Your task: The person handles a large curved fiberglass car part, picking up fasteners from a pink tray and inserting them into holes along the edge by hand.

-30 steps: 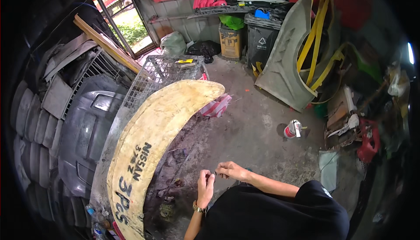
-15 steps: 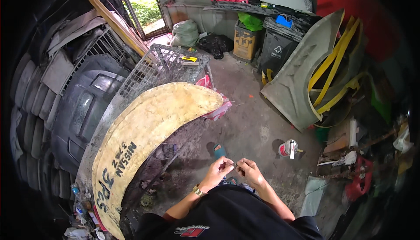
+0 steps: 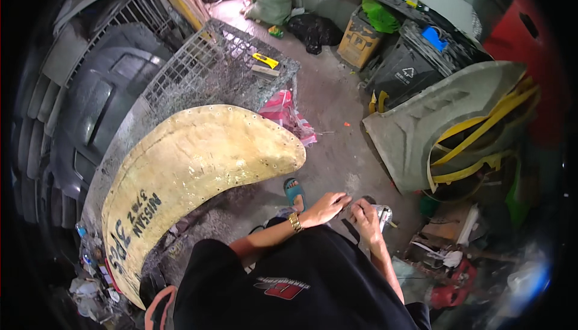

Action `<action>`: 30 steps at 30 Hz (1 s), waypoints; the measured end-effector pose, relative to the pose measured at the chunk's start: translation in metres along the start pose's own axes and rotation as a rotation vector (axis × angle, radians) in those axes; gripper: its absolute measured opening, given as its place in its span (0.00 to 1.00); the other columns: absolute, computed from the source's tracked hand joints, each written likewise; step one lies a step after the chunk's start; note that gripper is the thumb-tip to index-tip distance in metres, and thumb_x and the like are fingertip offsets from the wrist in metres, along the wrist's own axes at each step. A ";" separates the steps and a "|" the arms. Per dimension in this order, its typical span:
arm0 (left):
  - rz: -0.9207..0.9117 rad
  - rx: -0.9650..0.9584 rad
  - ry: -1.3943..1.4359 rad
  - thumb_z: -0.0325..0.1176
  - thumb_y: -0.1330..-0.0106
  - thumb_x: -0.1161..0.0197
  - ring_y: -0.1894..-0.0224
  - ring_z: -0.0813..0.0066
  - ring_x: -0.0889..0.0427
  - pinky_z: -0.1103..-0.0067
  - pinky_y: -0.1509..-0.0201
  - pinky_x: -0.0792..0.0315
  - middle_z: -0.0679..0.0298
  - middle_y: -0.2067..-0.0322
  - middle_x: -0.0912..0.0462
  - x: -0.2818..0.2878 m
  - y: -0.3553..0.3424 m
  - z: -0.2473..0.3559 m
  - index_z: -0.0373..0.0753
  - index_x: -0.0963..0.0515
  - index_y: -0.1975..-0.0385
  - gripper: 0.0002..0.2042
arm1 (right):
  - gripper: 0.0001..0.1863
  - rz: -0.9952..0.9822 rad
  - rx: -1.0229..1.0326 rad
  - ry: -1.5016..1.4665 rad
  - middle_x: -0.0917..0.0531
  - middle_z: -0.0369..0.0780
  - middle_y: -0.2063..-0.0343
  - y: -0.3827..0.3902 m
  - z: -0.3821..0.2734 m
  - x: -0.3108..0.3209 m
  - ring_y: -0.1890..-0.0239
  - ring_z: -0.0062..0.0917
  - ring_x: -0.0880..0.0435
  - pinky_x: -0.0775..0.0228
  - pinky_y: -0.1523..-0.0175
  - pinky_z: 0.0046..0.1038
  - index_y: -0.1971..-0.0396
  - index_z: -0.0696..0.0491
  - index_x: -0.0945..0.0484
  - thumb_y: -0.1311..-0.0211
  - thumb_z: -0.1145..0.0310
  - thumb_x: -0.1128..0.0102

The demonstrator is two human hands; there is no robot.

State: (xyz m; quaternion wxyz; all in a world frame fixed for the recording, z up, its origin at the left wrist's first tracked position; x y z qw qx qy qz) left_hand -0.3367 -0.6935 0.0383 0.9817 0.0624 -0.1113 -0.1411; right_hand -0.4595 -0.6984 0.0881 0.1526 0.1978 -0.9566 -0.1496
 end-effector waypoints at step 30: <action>1.043 0.153 1.054 0.36 0.33 0.40 0.69 0.83 0.23 0.85 0.63 0.29 0.67 0.67 0.21 0.109 -0.174 -0.010 0.34 0.25 0.57 0.12 | 0.08 -1.004 -0.394 -0.298 0.22 0.39 0.67 -0.387 -0.062 0.025 0.68 0.21 0.23 0.31 0.63 0.22 0.58 0.56 0.28 0.36 0.76 0.51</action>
Point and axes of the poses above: each hand's wrist, its own y-axis away from the middle knuckle, its own x-axis out of the back of the hand, z = x × y, the point moved 8 cm from there along -y, towards the middle knuckle
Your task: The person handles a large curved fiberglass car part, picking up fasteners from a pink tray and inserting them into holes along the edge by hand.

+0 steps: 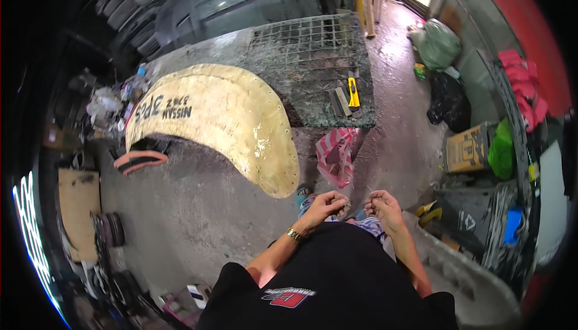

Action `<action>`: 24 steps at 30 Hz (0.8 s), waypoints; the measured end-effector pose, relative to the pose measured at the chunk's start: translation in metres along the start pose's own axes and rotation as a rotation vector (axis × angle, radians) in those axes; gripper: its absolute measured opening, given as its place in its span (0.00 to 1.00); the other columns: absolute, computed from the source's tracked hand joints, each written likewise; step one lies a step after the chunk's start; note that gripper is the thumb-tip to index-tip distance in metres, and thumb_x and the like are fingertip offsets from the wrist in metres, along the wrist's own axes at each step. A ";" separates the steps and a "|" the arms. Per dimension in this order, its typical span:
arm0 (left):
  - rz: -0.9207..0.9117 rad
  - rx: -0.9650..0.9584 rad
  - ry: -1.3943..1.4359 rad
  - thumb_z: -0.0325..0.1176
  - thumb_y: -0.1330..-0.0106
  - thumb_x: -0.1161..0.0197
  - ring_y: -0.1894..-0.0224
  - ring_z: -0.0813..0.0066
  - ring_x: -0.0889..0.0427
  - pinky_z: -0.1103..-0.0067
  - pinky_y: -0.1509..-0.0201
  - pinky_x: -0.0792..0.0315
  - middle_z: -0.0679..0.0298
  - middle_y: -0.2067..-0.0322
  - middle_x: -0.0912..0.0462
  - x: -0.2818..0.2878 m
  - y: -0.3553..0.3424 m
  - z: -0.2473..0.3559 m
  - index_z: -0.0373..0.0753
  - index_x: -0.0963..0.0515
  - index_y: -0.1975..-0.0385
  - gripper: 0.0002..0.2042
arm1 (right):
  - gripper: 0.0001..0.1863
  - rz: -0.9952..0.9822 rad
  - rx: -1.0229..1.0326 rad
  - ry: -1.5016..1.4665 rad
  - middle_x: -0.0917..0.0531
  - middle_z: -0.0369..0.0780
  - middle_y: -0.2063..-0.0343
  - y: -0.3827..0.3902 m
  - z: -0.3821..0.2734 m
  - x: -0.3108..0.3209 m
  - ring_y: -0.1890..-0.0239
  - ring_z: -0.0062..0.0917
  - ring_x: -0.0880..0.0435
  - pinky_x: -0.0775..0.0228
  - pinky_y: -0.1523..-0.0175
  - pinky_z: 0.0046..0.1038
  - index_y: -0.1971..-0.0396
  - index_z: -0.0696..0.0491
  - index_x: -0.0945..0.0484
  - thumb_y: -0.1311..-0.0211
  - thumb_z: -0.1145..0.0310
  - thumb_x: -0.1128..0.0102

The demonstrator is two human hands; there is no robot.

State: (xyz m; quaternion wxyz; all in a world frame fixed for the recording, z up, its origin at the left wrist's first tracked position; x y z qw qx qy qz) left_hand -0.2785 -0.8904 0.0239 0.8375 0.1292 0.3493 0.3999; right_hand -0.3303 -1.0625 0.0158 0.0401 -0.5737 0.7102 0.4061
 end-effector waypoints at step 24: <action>0.348 -0.231 0.596 0.38 0.31 0.42 0.75 0.85 0.28 0.86 0.69 0.32 0.71 0.75 0.23 0.034 -0.057 0.051 0.39 0.25 0.68 0.09 | 0.07 -0.450 -0.015 0.896 0.18 0.38 0.72 -0.137 -0.057 -0.118 0.68 0.17 0.19 0.28 0.61 0.23 0.64 0.59 0.26 0.40 0.74 0.39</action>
Point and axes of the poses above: each hand's wrist, its own y-axis away from the middle knuckle, its own x-axis out of the back of the hand, z = x × y, the point moved 8 cm from there along -y, towards the middle knuckle
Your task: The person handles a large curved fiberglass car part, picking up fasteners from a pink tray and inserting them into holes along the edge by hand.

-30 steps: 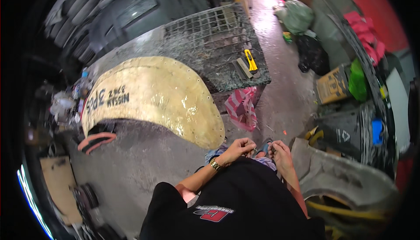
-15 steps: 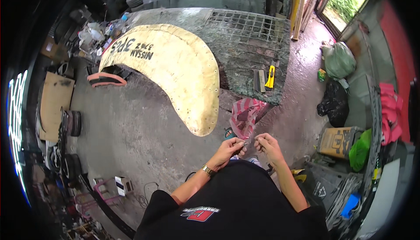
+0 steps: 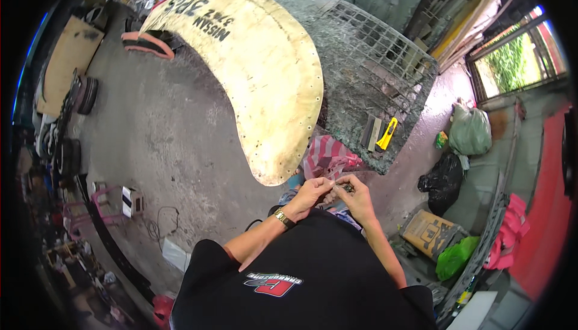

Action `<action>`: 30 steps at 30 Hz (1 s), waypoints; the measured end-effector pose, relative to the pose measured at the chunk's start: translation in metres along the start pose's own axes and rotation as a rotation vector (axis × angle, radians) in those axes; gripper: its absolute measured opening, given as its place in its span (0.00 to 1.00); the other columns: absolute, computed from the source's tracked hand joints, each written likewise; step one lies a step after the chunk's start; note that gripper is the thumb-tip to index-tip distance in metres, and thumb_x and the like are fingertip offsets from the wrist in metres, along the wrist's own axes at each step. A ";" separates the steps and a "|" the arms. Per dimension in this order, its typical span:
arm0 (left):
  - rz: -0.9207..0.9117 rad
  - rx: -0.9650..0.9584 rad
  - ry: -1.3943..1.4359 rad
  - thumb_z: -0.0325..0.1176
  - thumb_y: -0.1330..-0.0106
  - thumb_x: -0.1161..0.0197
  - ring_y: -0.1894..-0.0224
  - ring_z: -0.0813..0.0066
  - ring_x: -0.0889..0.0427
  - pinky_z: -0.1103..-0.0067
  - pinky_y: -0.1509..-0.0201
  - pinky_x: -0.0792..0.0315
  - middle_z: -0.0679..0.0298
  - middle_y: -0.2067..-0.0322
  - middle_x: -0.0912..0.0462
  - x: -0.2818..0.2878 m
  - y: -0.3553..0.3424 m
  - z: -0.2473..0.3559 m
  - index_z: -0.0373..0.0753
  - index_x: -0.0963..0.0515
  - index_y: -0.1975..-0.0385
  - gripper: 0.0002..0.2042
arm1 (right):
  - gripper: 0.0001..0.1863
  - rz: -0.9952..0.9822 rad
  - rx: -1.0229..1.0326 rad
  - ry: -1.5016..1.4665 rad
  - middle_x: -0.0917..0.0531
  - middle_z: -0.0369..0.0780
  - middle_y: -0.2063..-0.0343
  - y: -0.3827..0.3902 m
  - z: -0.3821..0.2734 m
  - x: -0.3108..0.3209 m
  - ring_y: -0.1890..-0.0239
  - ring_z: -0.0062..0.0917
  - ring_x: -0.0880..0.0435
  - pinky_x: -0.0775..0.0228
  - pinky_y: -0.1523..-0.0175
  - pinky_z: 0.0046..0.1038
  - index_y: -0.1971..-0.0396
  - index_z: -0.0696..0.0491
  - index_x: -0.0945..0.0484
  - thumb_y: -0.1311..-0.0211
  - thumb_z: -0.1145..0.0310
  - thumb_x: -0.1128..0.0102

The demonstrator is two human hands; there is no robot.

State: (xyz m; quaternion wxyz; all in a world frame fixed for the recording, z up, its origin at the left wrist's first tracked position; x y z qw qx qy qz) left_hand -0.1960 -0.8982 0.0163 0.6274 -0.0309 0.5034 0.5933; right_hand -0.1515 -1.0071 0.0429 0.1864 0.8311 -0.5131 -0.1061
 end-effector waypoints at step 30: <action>0.571 -0.535 -0.303 0.27 0.34 0.41 0.70 0.83 0.22 0.84 0.64 0.27 0.65 0.70 0.19 -0.005 -0.020 0.017 0.31 0.28 0.56 0.10 | 0.15 -0.813 -0.194 0.021 0.22 0.32 0.68 -0.080 -0.010 0.029 0.69 0.14 0.28 0.35 0.63 0.18 0.53 0.57 0.28 0.40 0.71 0.44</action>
Point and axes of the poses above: each hand's wrist, its own y-axis away from the middle knuckle, its own x-axis out of the back of the hand, z = x × y, the point moved 8 cm from there along -y, towards the middle knuckle
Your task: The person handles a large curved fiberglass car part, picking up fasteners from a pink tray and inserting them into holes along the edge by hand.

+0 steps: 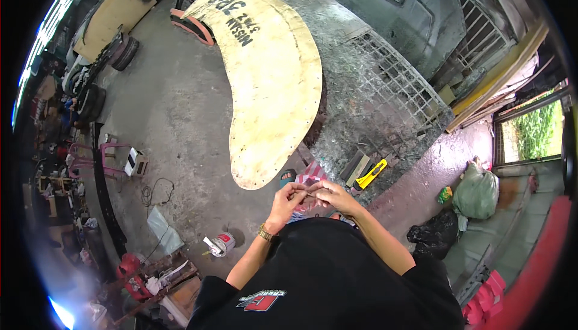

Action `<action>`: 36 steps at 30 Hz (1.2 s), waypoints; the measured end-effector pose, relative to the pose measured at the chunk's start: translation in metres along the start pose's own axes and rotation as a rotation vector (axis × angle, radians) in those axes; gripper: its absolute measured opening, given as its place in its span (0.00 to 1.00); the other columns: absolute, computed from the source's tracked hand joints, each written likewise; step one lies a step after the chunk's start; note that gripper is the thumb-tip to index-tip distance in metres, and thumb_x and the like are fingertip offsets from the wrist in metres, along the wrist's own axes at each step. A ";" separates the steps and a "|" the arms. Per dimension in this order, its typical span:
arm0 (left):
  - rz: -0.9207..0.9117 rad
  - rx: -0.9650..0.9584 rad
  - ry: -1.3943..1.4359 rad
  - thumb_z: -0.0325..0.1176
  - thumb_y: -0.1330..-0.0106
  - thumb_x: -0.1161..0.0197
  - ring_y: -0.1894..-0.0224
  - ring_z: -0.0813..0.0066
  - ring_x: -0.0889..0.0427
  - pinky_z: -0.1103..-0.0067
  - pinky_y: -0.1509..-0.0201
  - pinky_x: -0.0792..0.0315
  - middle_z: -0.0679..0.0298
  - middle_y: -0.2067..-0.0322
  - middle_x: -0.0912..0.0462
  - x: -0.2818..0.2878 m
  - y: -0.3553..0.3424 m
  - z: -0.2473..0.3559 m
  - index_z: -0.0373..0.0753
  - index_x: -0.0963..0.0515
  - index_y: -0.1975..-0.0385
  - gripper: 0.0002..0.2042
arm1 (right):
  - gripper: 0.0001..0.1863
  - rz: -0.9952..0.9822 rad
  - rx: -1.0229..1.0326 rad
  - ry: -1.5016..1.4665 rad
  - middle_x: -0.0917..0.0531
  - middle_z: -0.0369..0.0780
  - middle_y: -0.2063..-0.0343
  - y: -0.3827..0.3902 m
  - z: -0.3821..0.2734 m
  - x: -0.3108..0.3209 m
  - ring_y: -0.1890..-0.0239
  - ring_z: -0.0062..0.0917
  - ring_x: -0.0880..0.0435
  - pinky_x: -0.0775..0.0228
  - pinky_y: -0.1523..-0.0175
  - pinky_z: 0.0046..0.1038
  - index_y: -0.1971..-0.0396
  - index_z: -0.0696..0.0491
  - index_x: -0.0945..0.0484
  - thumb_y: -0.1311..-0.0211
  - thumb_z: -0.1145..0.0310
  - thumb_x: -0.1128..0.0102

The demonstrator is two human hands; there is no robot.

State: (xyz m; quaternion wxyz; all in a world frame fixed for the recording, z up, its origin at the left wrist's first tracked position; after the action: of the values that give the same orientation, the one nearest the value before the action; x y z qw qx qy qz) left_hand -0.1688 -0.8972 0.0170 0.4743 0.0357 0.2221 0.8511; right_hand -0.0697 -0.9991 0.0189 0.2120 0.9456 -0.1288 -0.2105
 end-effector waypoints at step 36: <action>-0.262 0.069 0.304 0.27 0.34 0.40 0.71 0.86 0.24 0.88 0.67 0.30 0.66 0.72 0.20 0.043 -0.090 0.046 0.32 0.24 0.60 0.07 | 0.13 0.406 -0.035 -0.357 0.20 0.37 0.64 -0.079 -0.054 -0.013 0.63 0.18 0.21 0.31 0.60 0.17 0.55 0.57 0.30 0.36 0.70 0.42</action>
State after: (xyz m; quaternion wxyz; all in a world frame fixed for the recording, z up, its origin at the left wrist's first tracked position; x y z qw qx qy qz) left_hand -0.1080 -0.8054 0.0149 0.5403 -0.1059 0.3230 0.7697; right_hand -0.0447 -0.9062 0.0319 0.2403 0.8445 -0.3474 -0.3292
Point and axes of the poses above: each hand's wrist, its own y-axis away from the middle knuckle, its own x-axis out of the back of the hand, z = x × y, the point moved 8 cm from there along -y, towards the middle knuckle
